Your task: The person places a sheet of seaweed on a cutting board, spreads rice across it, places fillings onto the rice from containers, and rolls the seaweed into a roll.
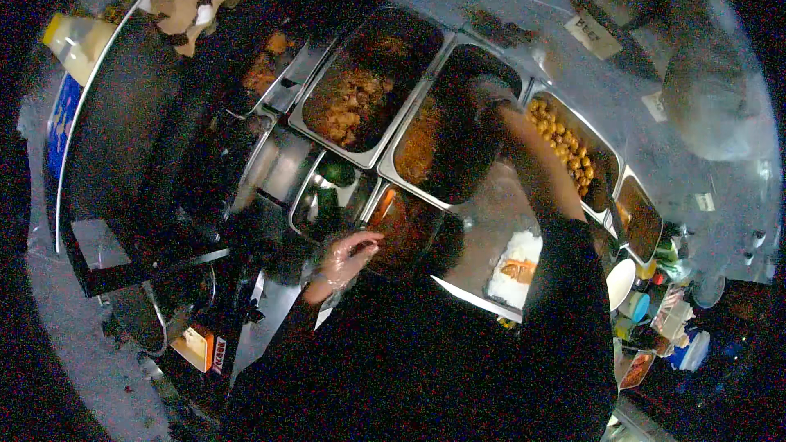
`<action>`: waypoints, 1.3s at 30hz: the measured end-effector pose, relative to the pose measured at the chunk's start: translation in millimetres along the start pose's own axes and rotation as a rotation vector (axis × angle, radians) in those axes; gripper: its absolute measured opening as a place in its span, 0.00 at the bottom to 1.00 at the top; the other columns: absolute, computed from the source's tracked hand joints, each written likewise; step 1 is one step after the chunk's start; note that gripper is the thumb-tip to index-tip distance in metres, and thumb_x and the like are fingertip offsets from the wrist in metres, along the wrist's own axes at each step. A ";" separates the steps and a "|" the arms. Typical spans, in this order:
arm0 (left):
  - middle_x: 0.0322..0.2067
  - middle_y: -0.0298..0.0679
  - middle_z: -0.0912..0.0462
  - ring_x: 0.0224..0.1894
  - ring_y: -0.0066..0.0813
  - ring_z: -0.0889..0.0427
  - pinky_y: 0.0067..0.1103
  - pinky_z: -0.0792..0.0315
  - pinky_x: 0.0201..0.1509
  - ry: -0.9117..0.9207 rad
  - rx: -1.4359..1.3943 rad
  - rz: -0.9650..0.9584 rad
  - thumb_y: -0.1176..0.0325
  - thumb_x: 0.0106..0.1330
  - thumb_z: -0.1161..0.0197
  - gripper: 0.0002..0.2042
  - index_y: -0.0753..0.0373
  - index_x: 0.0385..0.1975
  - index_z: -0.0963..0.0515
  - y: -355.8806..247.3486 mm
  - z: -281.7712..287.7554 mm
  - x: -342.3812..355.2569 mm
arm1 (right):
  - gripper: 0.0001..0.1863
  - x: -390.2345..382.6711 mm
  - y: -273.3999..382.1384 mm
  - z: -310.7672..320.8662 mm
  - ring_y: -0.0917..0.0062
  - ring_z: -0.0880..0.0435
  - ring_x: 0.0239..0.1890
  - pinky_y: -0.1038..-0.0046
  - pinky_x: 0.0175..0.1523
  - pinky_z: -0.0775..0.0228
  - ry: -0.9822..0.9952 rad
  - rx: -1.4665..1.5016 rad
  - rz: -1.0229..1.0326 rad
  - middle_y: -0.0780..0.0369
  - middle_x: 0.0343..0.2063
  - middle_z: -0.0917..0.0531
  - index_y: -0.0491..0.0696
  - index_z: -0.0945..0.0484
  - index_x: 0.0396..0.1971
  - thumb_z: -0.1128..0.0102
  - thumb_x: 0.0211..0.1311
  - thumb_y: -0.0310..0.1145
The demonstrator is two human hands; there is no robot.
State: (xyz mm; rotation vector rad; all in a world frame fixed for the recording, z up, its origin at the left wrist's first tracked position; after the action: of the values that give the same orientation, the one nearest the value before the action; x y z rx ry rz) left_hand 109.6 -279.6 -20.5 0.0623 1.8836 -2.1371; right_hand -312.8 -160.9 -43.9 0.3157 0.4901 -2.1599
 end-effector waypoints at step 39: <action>0.60 0.44 0.31 0.64 0.45 0.34 0.40 0.39 0.67 0.624 0.822 -0.494 0.61 0.54 0.28 0.46 0.54 0.72 0.48 -29.1 -328.5 54.1 | 0.18 -437.6 81.3 -143.2 0.64 0.17 0.45 0.66 0.54 0.27 -0.910 1.390 -0.617 0.56 0.40 0.17 0.45 0.22 0.46 0.37 0.52 0.22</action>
State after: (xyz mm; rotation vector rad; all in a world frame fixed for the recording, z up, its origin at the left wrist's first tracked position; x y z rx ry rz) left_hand -1.3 34.1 -51.7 0.5329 1.1673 -3.4198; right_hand 16.3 170.2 -18.4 -0.1620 -1.6592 -2.5600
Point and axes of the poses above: each hand's wrist, its own x-axis towards the middle knuckle, its own z-axis out of the back of the hand, y = z × x, the point moved 7 cm from there along x, towards the middle knuckle
